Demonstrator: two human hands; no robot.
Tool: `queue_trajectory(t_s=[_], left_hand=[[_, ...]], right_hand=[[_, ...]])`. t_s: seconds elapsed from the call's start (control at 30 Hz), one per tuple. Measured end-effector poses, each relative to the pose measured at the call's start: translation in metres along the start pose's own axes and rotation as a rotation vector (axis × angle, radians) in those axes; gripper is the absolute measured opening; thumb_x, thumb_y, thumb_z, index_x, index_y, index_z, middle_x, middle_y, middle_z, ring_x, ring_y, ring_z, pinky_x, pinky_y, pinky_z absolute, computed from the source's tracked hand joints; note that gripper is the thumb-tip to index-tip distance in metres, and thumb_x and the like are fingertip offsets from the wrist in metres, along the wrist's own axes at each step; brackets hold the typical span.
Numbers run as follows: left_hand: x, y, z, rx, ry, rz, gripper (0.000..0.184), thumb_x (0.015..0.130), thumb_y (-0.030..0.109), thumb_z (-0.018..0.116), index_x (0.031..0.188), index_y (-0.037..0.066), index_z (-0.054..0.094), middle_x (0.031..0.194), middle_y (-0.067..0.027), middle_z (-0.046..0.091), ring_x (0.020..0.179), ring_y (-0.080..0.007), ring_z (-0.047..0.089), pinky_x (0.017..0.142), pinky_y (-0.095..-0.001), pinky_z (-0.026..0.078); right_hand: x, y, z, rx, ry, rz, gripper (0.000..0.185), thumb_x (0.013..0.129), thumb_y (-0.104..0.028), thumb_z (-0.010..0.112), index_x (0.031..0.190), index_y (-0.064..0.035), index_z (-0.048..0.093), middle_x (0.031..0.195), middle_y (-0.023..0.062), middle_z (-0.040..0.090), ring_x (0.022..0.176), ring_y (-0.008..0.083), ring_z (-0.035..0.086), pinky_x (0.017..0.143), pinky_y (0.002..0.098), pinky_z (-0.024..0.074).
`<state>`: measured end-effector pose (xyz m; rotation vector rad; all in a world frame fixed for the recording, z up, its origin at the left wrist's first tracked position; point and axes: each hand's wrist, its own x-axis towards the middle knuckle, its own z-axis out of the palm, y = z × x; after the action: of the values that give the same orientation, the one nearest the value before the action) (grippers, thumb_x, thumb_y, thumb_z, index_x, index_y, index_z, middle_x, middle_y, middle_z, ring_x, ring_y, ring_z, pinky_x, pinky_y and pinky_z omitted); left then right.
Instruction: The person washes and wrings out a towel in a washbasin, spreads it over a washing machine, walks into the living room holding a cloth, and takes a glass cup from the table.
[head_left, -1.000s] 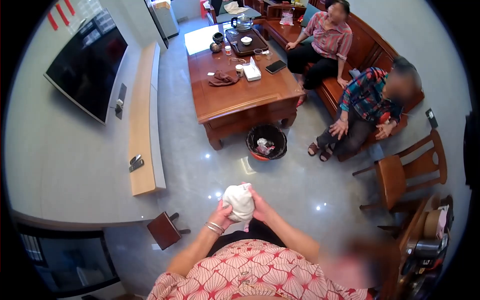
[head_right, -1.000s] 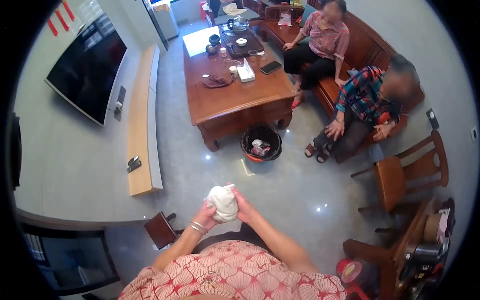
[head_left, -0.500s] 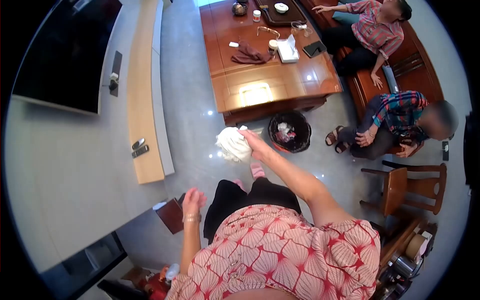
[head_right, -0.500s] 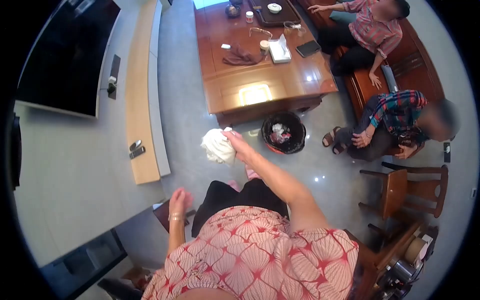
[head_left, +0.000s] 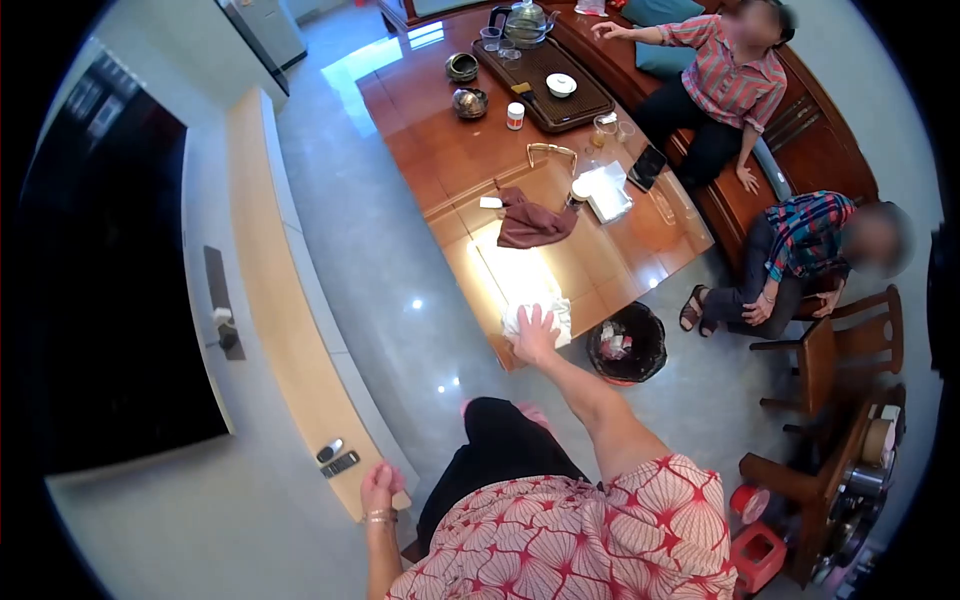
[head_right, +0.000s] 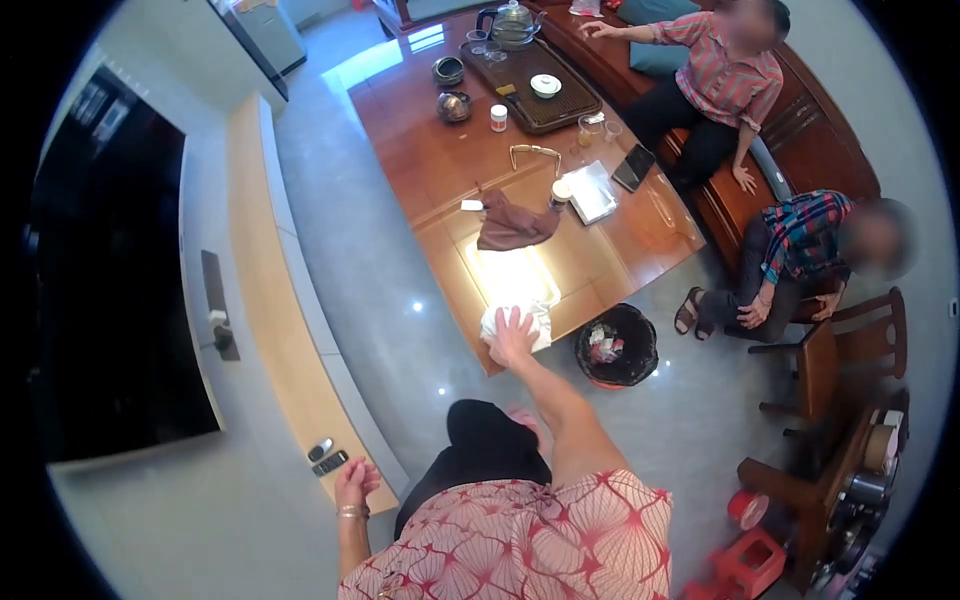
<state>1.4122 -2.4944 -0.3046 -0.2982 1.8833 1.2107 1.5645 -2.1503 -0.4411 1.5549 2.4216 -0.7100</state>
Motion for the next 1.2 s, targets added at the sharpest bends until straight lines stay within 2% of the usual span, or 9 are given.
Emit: queue_trajectory(t_s=[0.3,0.5,0.57,0.67,0.73,0.93,1.0,1.13,1.2], left_hand=[[0.132,0.187,0.116,0.335,-0.491,0.212,0.027,0.082,0.016,0.052,0.105,0.002,0.051,0.088,-0.0069,0.058,0.074,-0.0139,0.057,0.065,-0.0244,0.045],[0.250,0.256,0.127,0.466,-0.597,0.312,0.024,0.079,0.018,0.055,0.097,0.002,0.055,0.081,-0.0050,0.058,0.069,-0.0121,0.056,0.061,-0.0242,0.044],[0.297,0.283,0.100,0.713,-0.431,0.338,0.020,0.078,0.018,0.055,0.086,0.000,0.055,0.068,-0.0039,0.055,0.059,-0.0127,0.055,0.055,-0.0255,0.045],[0.373,0.283,0.022,0.349,-0.136,0.171,0.012,0.075,0.014,0.057,0.075,0.002,0.056,0.058,-0.0043,0.051,0.048,-0.0131,0.049,0.047,-0.0282,0.046],[0.393,0.306,-0.014,0.223,0.074,0.023,0.008,0.073,0.010,0.057,0.073,0.003,0.052,0.053,-0.0032,0.045,0.045,-0.0142,0.046,0.043,-0.0304,0.047],[0.488,0.394,-0.111,0.190,0.326,-0.097,0.008,0.072,0.007,0.056,0.077,0.002,0.052,0.057,-0.0085,0.052,0.049,-0.0217,0.052,0.042,-0.0342,0.045],[0.531,0.457,-0.138,1.602,-0.093,0.550,0.009,0.073,0.009,0.053,0.076,0.002,0.052,0.060,-0.0100,0.055,0.056,-0.0209,0.055,0.049,-0.0353,0.046],[0.603,0.578,-0.025,0.459,-0.038,0.280,0.007,0.075,0.009,0.048,0.076,0.005,0.053,0.057,-0.0059,0.054,0.054,-0.0146,0.051,0.053,-0.0263,0.040],[0.638,0.640,0.033,0.501,-0.200,0.316,0.007,0.077,0.010,0.048,0.076,0.005,0.053,0.058,-0.0043,0.054,0.051,-0.0111,0.046,0.049,-0.0232,0.036]], right_hand=[[0.021,0.005,0.005,0.046,-0.128,0.077,0.064,0.069,-0.009,0.053,0.126,-0.0165,0.026,0.133,0.0172,0.013,0.117,0.0497,0.016,0.087,0.0644,0.0238],[0.028,0.027,0.016,-0.054,-0.260,-0.082,0.070,0.068,-0.025,0.057,0.129,-0.0163,0.023,0.133,0.0187,0.018,0.121,0.0456,0.013,0.085,0.0621,0.0274],[0.046,0.048,0.034,-0.081,-0.510,0.091,0.066,0.067,-0.026,0.058,0.126,-0.0123,0.031,0.128,0.0191,0.027,0.114,0.0373,0.032,0.087,0.0505,0.0336],[0.124,-0.036,-0.081,-0.291,-0.862,-0.034,0.029,0.073,-0.024,0.049,0.095,-0.0081,0.059,0.091,0.0130,0.061,0.086,0.0275,0.059,0.070,0.0421,0.0458],[0.195,-0.075,-0.085,-0.120,-0.496,-0.155,0.019,0.071,-0.017,0.048,0.067,-0.0040,0.062,0.076,0.0128,0.062,0.074,0.0255,0.061,0.059,0.0366,0.0480],[0.397,-0.290,-0.103,0.319,-0.071,-0.318,0.026,0.080,-0.027,0.048,0.082,-0.0046,0.060,0.076,0.0175,0.058,0.070,0.0346,0.056,0.062,0.0407,0.0450],[0.429,-0.360,-0.107,0.468,-0.032,-0.349,0.024,0.079,-0.026,0.048,0.081,-0.0043,0.060,0.075,0.0181,0.058,0.071,0.0361,0.055,0.062,0.0422,0.0446],[0.457,-0.413,-0.137,0.711,0.066,-0.280,0.022,0.079,-0.022,0.049,0.086,-0.0038,0.058,0.076,0.0190,0.059,0.074,0.0371,0.055,0.065,0.0437,0.0439],[0.474,-0.415,-0.142,0.804,0.040,-0.220,0.023,0.077,-0.020,0.051,0.093,-0.0045,0.057,0.078,0.0197,0.058,0.077,0.0365,0.055,0.069,0.0424,0.0440]])
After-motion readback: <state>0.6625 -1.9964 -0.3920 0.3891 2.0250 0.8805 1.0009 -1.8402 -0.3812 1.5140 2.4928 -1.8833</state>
